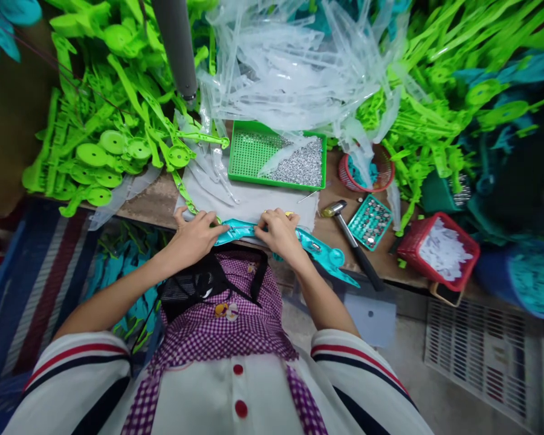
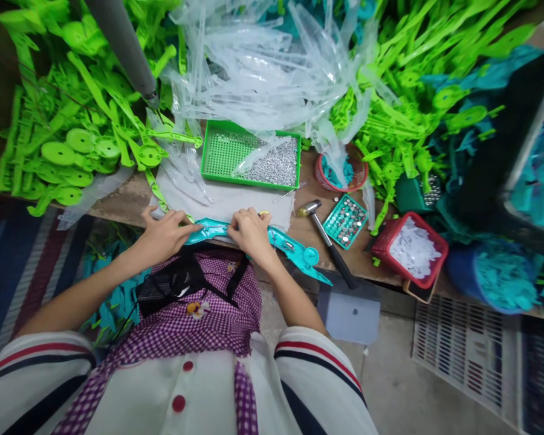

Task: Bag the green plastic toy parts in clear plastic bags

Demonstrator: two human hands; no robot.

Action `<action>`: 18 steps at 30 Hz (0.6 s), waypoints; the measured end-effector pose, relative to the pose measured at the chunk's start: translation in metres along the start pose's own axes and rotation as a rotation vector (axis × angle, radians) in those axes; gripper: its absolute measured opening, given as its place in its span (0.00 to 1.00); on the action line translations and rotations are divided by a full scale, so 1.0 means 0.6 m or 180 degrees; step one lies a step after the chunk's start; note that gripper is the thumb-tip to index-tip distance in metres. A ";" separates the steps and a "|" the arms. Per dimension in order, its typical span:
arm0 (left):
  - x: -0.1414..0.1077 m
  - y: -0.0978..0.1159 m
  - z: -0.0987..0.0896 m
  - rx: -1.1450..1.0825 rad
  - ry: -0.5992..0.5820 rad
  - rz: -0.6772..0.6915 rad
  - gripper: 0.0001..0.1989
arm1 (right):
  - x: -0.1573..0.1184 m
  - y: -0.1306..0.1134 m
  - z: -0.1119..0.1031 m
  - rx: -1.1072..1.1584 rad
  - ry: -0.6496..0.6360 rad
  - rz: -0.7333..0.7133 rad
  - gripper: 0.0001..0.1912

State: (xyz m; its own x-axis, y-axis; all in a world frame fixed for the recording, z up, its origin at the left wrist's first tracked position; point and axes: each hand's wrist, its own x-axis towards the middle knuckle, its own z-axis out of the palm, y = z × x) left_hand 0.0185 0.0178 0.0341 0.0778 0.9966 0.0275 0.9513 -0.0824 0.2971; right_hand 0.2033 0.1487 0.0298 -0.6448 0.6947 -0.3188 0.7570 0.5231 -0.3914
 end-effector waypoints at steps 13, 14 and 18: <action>-0.028 0.008 0.027 -0.0420 0.0588 -0.0432 0.14 | -0.056 -0.011 -0.008 0.0317 0.1334 -0.0454 0.12; -0.029 0.006 0.024 -0.0506 0.0646 -0.0467 0.13 | -0.052 -0.023 -0.015 0.0521 0.1359 -0.0476 0.13; -0.032 -0.020 0.011 -0.0743 0.0912 -0.0755 0.12 | -0.009 -0.101 -0.051 0.1388 0.1393 -0.0663 0.15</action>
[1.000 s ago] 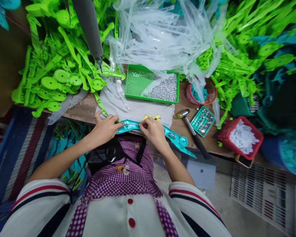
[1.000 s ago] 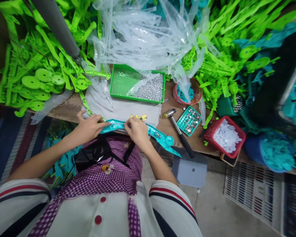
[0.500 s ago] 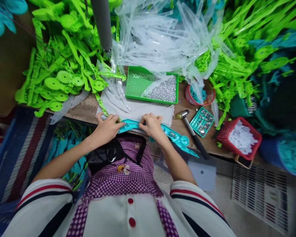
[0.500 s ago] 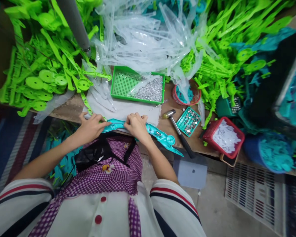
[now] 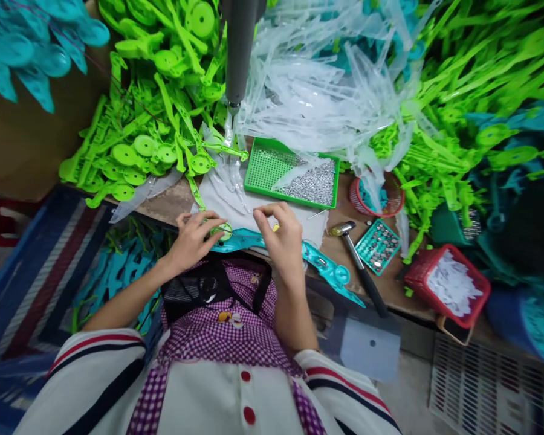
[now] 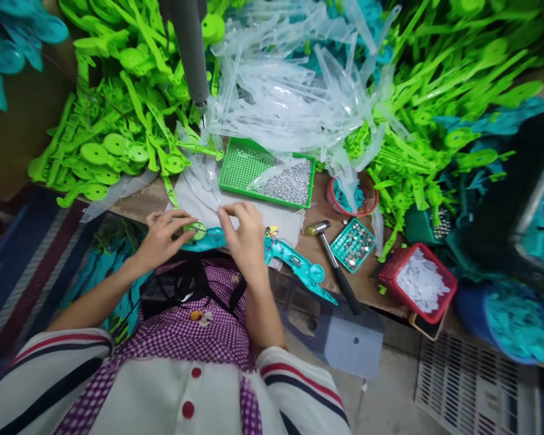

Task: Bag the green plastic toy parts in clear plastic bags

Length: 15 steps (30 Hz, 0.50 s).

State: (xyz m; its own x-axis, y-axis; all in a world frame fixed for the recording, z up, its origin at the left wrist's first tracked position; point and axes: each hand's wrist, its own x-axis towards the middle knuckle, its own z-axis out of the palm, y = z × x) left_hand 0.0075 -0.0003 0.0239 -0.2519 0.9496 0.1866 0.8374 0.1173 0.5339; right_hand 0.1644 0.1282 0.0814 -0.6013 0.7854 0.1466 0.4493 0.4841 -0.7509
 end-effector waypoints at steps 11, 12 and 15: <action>-0.004 -0.079 0.005 -0.0420 0.0619 -0.0574 0.11 | 0.004 0.006 0.097 0.0341 -0.0793 -0.0194 0.10; -0.002 -0.077 0.005 -0.0351 0.0612 -0.0538 0.10 | -0.001 0.012 0.105 0.0231 -0.0824 -0.0158 0.09; 0.007 -0.067 0.003 -0.0111 0.0479 -0.0417 0.10 | -0.001 0.017 0.125 -0.0051 -0.0894 -0.0024 0.10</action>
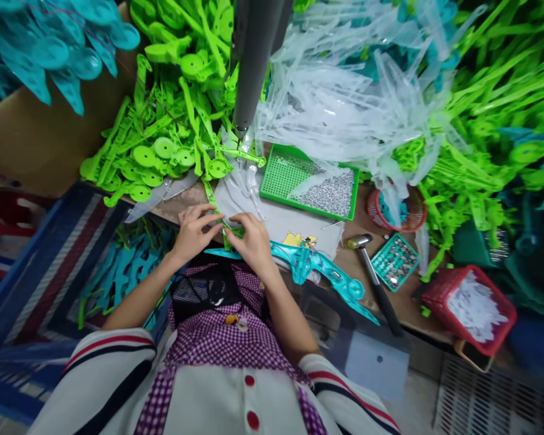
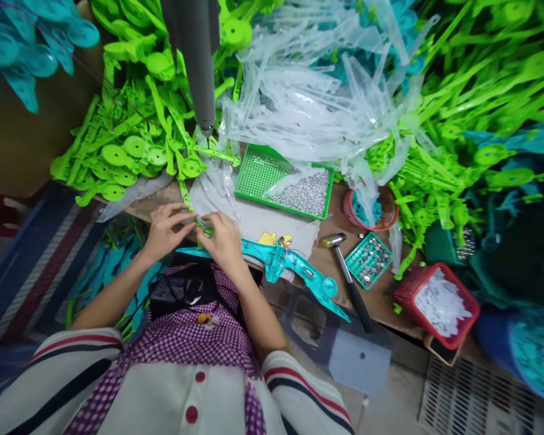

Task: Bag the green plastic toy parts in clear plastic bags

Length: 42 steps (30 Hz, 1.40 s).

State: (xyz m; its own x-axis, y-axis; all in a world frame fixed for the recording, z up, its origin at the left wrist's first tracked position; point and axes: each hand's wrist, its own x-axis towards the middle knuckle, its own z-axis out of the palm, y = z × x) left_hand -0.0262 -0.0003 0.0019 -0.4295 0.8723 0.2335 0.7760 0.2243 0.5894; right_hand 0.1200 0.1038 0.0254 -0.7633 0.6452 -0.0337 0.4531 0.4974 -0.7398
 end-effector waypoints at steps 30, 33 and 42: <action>0.079 -0.059 -0.024 0.0144 -0.0510 0.0432 0.11 | 0.017 0.005 0.010 -0.0647 -0.0212 -0.0066 0.09; 0.099 -0.070 -0.032 0.0189 -0.0832 0.0708 0.10 | 0.020 0.002 0.012 -0.0597 -0.0124 -0.0354 0.13; 0.138 -0.082 -0.032 0.0076 -0.1235 0.0954 0.08 | 0.050 -0.008 0.024 -0.1183 -0.0602 -0.0808 0.19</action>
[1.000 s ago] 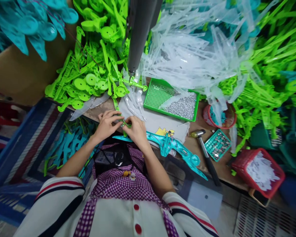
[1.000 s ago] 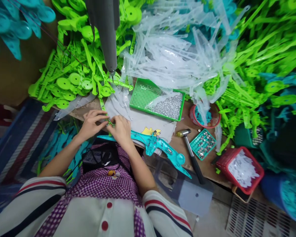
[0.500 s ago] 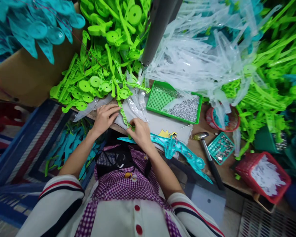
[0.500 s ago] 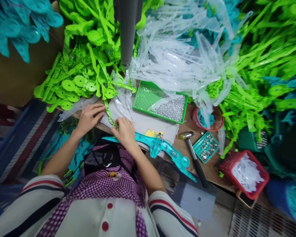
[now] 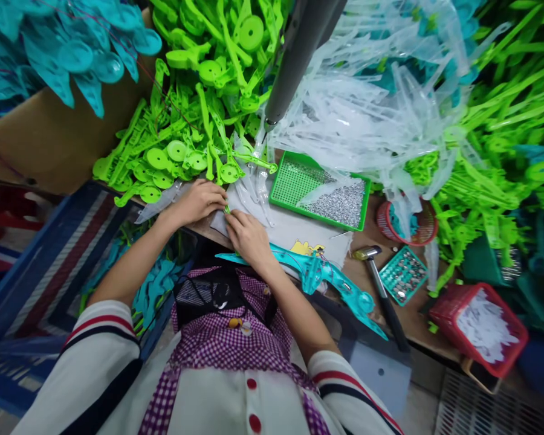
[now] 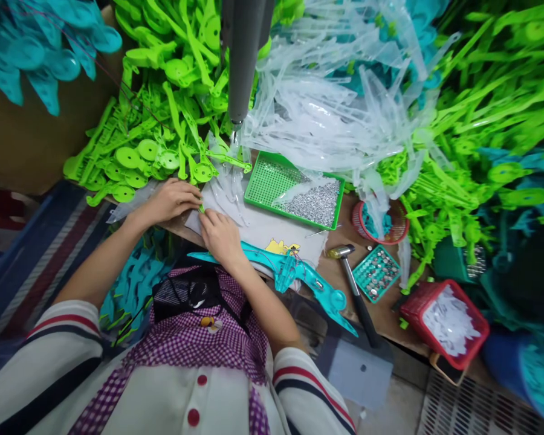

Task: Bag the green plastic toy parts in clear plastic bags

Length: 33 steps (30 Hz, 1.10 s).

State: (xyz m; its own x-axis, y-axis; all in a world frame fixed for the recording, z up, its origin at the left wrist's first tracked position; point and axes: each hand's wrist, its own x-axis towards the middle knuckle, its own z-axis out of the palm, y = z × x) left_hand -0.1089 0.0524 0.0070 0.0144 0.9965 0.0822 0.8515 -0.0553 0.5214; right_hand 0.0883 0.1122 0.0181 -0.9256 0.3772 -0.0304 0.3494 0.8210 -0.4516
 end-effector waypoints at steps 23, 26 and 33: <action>0.006 0.033 0.037 -0.1310 0.0879 -0.1015 0.26 | -0.005 0.022 0.006 0.0289 0.0183 -0.0158 0.18; 0.003 0.029 0.035 -0.1529 0.0859 -0.1016 0.25 | -0.027 0.027 -0.011 0.0330 0.0536 -0.0115 0.18; -0.001 0.022 0.042 -0.1579 0.0940 -0.1022 0.25 | -0.016 0.036 -0.023 -0.0462 0.0600 0.0562 0.19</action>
State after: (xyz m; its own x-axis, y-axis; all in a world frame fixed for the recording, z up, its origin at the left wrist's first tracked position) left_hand -0.0845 0.0525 -0.0075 -0.4045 0.9132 0.0499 0.4460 0.1494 0.8825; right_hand 0.1067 0.1321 0.0211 -0.8101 0.5814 0.0751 0.5323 0.7832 -0.3214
